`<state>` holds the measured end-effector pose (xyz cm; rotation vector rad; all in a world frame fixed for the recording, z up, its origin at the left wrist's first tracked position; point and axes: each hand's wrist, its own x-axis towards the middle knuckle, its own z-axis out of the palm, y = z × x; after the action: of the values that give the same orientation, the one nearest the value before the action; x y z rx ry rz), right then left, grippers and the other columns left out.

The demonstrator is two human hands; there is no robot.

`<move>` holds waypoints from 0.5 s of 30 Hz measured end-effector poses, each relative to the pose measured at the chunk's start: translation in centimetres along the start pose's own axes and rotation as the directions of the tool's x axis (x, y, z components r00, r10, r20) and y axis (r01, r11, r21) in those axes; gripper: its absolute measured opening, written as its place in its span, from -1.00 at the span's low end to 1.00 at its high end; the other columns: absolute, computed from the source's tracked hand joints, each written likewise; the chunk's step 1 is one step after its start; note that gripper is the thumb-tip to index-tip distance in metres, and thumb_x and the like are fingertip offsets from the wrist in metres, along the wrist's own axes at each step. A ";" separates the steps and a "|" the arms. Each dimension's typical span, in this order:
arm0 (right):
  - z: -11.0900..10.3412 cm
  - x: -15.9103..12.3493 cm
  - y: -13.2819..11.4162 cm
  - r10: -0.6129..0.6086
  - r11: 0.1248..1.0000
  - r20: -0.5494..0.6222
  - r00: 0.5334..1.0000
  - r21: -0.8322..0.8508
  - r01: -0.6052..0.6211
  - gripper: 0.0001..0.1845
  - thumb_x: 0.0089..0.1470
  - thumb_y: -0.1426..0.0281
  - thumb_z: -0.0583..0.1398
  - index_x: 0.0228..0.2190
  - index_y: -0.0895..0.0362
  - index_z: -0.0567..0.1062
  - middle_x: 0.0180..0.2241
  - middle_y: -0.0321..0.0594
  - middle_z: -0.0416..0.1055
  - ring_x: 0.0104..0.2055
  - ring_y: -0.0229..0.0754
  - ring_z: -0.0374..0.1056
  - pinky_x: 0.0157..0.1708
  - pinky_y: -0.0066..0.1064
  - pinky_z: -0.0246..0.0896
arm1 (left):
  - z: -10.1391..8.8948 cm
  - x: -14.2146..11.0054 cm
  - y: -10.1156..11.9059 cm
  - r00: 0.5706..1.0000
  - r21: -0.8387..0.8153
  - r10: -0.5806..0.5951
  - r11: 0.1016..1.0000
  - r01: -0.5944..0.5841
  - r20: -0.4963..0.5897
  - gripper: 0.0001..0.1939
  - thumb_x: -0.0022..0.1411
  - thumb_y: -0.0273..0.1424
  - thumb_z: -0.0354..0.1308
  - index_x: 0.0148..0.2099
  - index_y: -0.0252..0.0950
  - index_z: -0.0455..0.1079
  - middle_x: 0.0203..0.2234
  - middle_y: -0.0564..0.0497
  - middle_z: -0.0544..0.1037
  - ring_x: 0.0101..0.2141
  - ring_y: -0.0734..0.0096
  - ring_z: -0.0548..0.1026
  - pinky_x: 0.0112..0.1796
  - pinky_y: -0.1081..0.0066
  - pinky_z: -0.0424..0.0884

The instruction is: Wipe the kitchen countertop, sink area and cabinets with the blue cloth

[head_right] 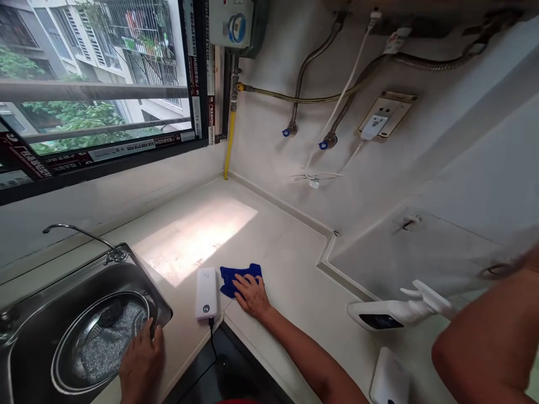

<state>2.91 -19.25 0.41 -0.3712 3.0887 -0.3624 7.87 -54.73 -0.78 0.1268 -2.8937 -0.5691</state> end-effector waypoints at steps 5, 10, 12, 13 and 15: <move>-1.1 6.2 0.7 -0.038 0.999 0.024 0.999 0.012 0.038 -0.47 0.32 0.13 -0.03 0.26 -0.12 0.31 0.38 -0.29 0.13 0.30 0.03 0.06 0.26 0.04 -0.19 | -0.2 0.2 0.5 0.991 -0.033 -0.102 0.994 0.105 0.082 -0.36 0.40 -0.08 -0.30 0.24 -0.37 0.30 0.10 -0.23 0.45 0.02 -0.01 0.45 0.02 -0.01 0.39; -0.9 11.1 1.6 -0.091 0.996 0.025 0.996 0.017 0.090 -0.47 0.31 0.12 -0.01 0.24 -0.12 0.33 0.38 -0.29 0.14 0.30 0.03 0.05 0.26 0.01 -0.21 | -0.4 0.4 0.6 0.975 -0.033 -0.173 0.983 0.179 0.143 -0.29 0.37 0.02 -0.34 0.22 -0.31 0.34 0.06 -0.17 0.50 0.03 0.01 0.46 0.00 0.00 0.42; -0.9 13.3 1.9 -0.085 0.996 0.015 0.996 0.002 0.085 -0.46 0.30 0.13 -0.01 0.25 -0.11 0.32 0.38 -0.29 0.13 0.30 0.01 0.06 0.27 -0.02 -0.22 | 0.0 0.3 0.1 0.979 -0.024 -0.169 0.985 0.173 0.115 -0.28 0.36 0.02 -0.34 0.20 -0.33 0.37 0.06 -0.16 0.51 0.04 0.01 0.47 0.02 -0.01 0.42; -0.9 14.5 2.1 -0.081 0.997 0.004 0.997 -0.006 0.081 -0.46 0.30 0.13 0.00 0.26 -0.11 0.31 0.38 -0.29 0.13 0.30 0.00 0.06 0.27 -0.04 -0.22 | 0.4 0.2 -0.3 0.981 -0.022 -0.170 0.985 0.173 0.098 -0.28 0.37 0.02 -0.34 0.20 -0.33 0.38 0.05 -0.16 0.51 0.04 0.00 0.47 0.02 -0.02 0.43; -0.8 16.9 2.5 -0.077 0.997 -0.030 0.997 -0.018 0.077 -0.46 0.31 0.16 -0.01 0.26 -0.08 0.31 0.37 -0.26 0.15 0.31 -0.03 0.07 0.29 -0.09 -0.22 | 1.5 -0.2 -1.2 0.984 -0.021 -0.166 0.986 0.168 0.069 -0.30 0.38 0.01 -0.31 0.18 -0.32 0.41 0.04 -0.15 0.52 0.03 0.00 0.49 0.03 -0.03 0.46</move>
<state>-14.15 -20.71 0.96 -0.4907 3.1158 -0.3463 7.81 -55.25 -2.65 0.3561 -2.9570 -0.6521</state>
